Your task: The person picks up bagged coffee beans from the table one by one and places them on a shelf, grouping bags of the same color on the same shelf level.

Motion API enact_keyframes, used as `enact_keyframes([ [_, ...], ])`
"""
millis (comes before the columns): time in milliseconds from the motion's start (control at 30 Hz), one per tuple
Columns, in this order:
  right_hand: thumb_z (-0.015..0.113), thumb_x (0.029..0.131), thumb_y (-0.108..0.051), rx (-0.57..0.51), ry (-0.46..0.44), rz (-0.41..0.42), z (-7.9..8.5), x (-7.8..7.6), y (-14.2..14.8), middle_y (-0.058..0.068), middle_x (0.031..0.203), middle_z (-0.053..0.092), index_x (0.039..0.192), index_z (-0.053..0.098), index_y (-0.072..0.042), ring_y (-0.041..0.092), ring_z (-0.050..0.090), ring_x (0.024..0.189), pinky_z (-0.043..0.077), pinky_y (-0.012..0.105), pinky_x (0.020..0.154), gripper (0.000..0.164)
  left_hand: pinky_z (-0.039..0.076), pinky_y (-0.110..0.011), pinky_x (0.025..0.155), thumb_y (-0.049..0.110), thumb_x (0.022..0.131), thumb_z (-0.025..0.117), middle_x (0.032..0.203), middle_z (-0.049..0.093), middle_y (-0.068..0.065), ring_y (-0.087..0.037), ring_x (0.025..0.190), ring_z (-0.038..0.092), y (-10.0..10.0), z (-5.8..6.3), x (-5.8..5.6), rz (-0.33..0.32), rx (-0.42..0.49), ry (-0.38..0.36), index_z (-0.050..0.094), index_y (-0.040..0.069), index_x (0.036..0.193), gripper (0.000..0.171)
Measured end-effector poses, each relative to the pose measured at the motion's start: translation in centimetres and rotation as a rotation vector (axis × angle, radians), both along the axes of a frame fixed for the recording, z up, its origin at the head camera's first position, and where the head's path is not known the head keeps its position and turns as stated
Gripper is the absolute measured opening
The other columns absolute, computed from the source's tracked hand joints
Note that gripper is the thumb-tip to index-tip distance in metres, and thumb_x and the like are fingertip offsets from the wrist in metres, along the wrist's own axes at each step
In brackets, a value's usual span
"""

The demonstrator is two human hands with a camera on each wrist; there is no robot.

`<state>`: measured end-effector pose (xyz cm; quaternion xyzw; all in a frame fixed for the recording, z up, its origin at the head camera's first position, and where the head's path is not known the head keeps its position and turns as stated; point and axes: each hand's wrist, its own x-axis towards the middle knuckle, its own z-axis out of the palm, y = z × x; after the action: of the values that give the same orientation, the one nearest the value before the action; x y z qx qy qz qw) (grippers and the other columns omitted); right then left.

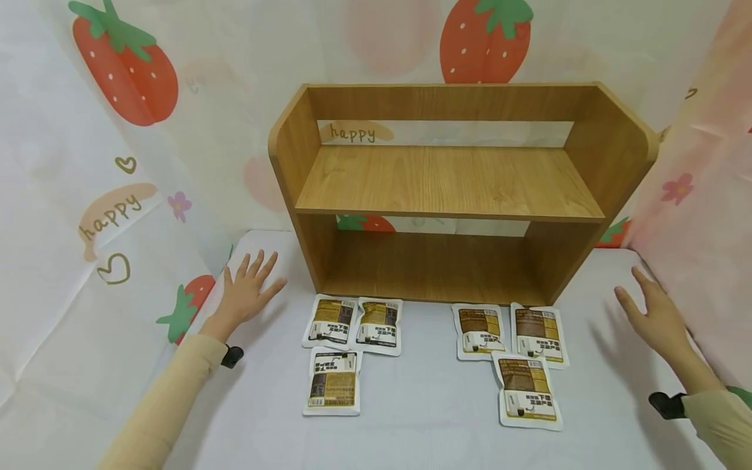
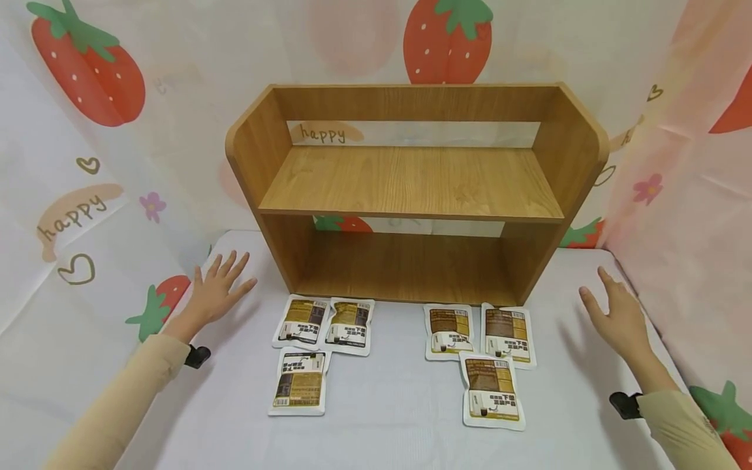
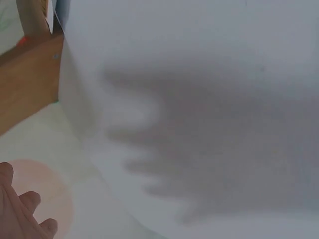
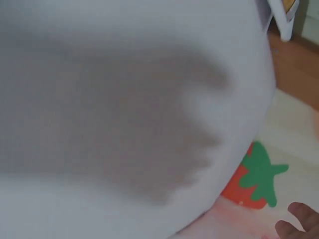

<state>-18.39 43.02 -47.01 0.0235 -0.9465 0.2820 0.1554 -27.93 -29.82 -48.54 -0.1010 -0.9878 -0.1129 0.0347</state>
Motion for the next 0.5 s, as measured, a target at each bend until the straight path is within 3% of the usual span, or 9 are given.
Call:
enact_keyframes([
  [233, 0.042, 0.098, -0.031, -0.145, -0.071, -0.037, 0.6, 2.0, -4.1, 0.034, 0.139, 0.032, 0.149, 0.017, -0.011, 0.059, 0.028, 0.122, 0.023, 0.072, 0.090, 0.060, 0.004, -0.069, 0.103, 0.060, 0.092, 0.037, 0.152, 0.021, -0.017, -0.043, 0.138, 0.016, 1.3, 0.1, 1.4, -0.052, 0.070, -0.009, 0.017, 0.026, 0.149, 0.070],
  [500, 0.049, 0.096, -0.029, -0.182, -0.077, 0.060, 0.8, 3.5, -9.2, 0.030, 0.140, 0.035, 0.148, 0.021, -0.014, 0.052, 0.031, 0.125, 0.025, 0.070, 0.093, 0.062, 0.025, -0.062, 0.103, 0.055, 0.093, 0.040, 0.147, 0.032, -0.020, -0.042, 0.132, 0.031, 3.0, -0.2, 4.0, -0.120, 0.174, -0.074, 0.021, 0.023, 0.149, 0.067],
])
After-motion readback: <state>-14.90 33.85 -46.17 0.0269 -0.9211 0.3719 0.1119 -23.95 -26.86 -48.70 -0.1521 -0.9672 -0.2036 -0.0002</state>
